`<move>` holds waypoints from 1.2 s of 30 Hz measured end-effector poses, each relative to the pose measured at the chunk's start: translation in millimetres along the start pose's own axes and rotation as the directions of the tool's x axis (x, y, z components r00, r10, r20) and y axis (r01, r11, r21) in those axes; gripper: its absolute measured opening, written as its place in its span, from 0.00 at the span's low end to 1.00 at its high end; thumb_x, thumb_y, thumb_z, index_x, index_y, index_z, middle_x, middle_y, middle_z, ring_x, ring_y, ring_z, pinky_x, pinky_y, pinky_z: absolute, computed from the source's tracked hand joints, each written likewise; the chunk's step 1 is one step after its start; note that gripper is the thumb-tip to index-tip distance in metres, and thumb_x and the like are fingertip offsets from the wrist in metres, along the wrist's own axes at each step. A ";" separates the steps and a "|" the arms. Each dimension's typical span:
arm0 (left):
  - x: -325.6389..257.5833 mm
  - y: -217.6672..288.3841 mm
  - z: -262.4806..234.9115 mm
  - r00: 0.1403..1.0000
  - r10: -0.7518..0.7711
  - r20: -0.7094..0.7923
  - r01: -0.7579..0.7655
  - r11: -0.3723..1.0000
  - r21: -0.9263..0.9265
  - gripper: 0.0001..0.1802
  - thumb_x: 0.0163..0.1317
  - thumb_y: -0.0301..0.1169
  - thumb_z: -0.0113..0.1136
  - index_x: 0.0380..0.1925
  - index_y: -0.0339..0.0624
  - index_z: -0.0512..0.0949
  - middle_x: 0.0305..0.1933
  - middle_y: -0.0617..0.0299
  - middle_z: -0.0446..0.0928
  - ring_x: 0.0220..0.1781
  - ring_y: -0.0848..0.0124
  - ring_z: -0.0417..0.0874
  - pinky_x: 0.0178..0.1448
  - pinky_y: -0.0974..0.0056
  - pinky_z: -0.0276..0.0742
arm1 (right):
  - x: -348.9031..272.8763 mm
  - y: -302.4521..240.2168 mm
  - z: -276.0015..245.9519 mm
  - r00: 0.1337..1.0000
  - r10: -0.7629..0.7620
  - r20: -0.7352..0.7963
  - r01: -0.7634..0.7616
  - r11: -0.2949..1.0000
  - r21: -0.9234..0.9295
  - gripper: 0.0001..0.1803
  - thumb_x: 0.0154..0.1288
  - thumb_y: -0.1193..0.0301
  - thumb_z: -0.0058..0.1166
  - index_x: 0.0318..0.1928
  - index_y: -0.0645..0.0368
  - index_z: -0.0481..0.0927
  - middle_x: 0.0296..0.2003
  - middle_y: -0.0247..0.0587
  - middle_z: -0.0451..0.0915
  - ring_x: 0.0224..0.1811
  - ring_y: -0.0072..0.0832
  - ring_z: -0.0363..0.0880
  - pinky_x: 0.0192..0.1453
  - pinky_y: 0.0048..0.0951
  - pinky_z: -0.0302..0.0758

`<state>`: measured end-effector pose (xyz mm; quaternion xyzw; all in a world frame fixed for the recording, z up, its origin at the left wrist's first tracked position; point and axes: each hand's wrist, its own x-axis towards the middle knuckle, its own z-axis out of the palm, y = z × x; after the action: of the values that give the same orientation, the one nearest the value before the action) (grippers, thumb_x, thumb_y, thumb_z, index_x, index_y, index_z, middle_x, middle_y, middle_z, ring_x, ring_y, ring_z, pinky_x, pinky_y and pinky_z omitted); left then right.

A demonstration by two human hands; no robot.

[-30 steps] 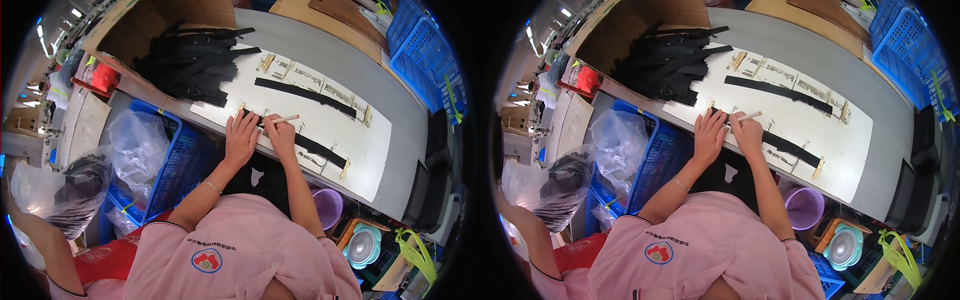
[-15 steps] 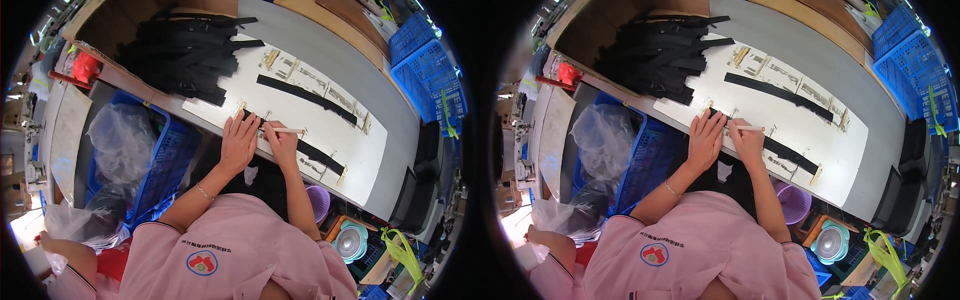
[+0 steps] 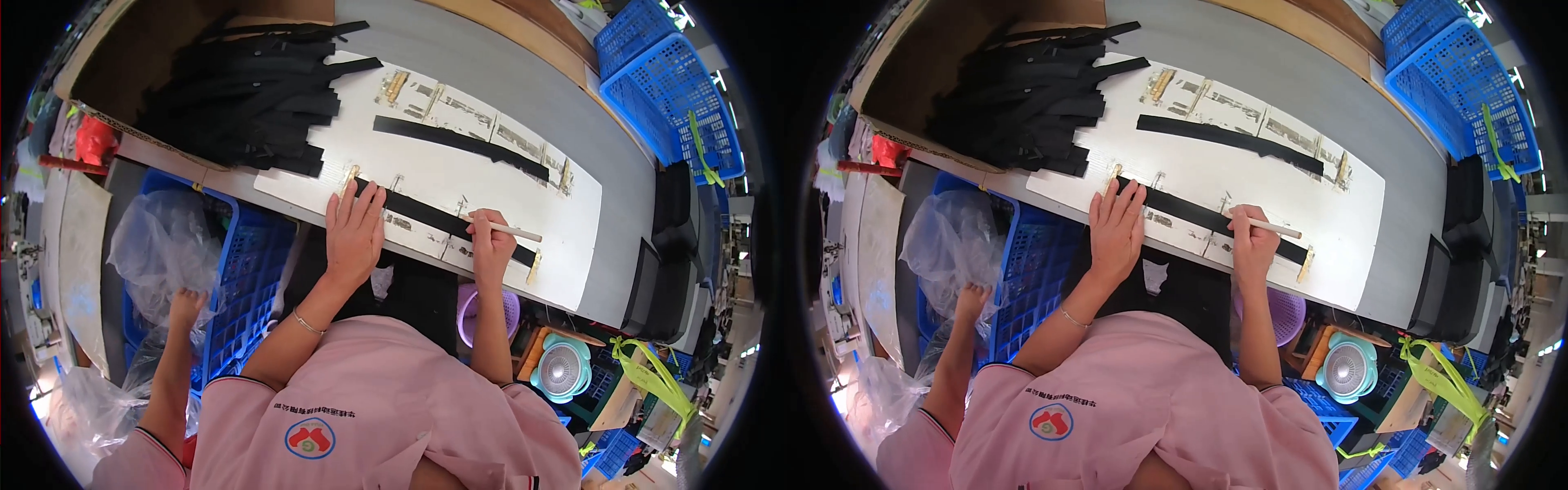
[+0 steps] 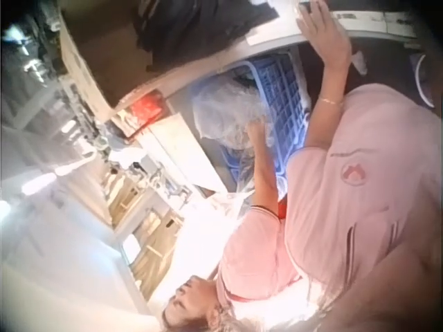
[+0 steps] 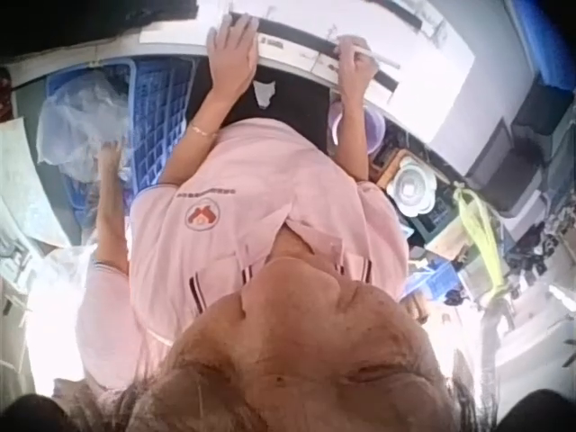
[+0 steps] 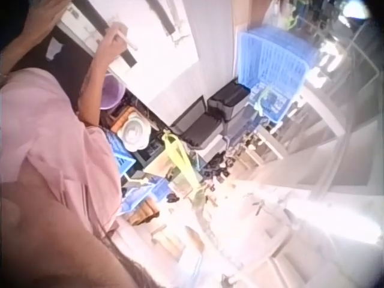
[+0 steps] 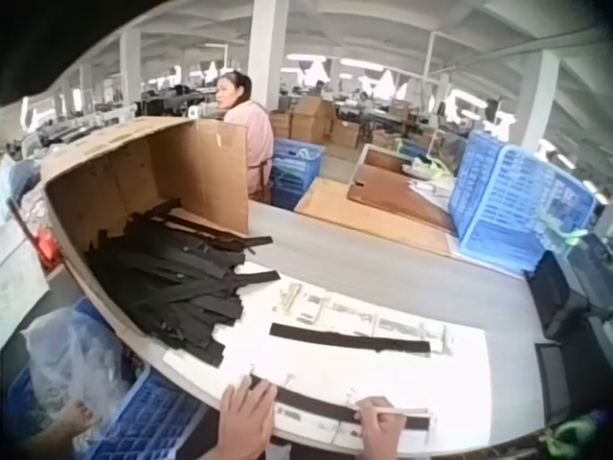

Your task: Marking lines on black fabric strips using a marker and a template jig.

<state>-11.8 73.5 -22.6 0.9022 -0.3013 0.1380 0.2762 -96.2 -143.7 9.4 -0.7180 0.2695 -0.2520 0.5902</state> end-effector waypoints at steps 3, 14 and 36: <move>-0.2 -0.9 0.5 1.000 -0.002 0.008 0.003 1.000 -0.017 0.25 0.69 0.29 0.58 0.67 0.44 0.74 0.72 0.59 0.72 0.78 0.52 0.65 0.80 0.43 0.51 | -5.0 3.4 -1.5 0.998 -0.006 0.063 0.010 0.997 -0.073 0.10 0.75 0.71 0.54 0.40 0.65 0.84 0.26 0.32 0.81 0.28 0.14 0.72 0.32 0.19 0.68; 7.4 23.3 -8.4 0.999 -0.024 -0.023 0.025 0.998 0.056 0.27 0.70 0.32 0.58 0.68 0.43 0.73 0.72 0.56 0.71 0.78 0.52 0.64 0.81 0.42 0.50 | 0.6 5.4 0.0 0.992 -0.081 0.094 0.097 0.980 -0.176 0.11 0.76 0.69 0.55 0.40 0.65 0.84 0.26 0.31 0.80 0.27 0.13 0.70 0.30 0.18 0.64; 31.8 69.3 39.0 0.991 0.111 -0.072 -0.131 0.891 -0.435 0.08 0.55 0.24 0.70 0.36 0.43 0.86 0.42 0.65 0.81 0.48 0.63 0.79 0.56 0.56 0.69 | 0.2 18.5 -8.1 0.957 -0.212 0.199 0.253 0.945 -0.209 0.12 0.73 0.68 0.56 0.34 0.63 0.83 0.21 0.40 0.81 0.22 0.23 0.80 0.28 0.27 0.72</move>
<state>-26.7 -10.2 -12.1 0.7928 -0.3738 0.1041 0.4700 -103.2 -152.6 -7.4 -0.8281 0.1575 -0.2231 0.4896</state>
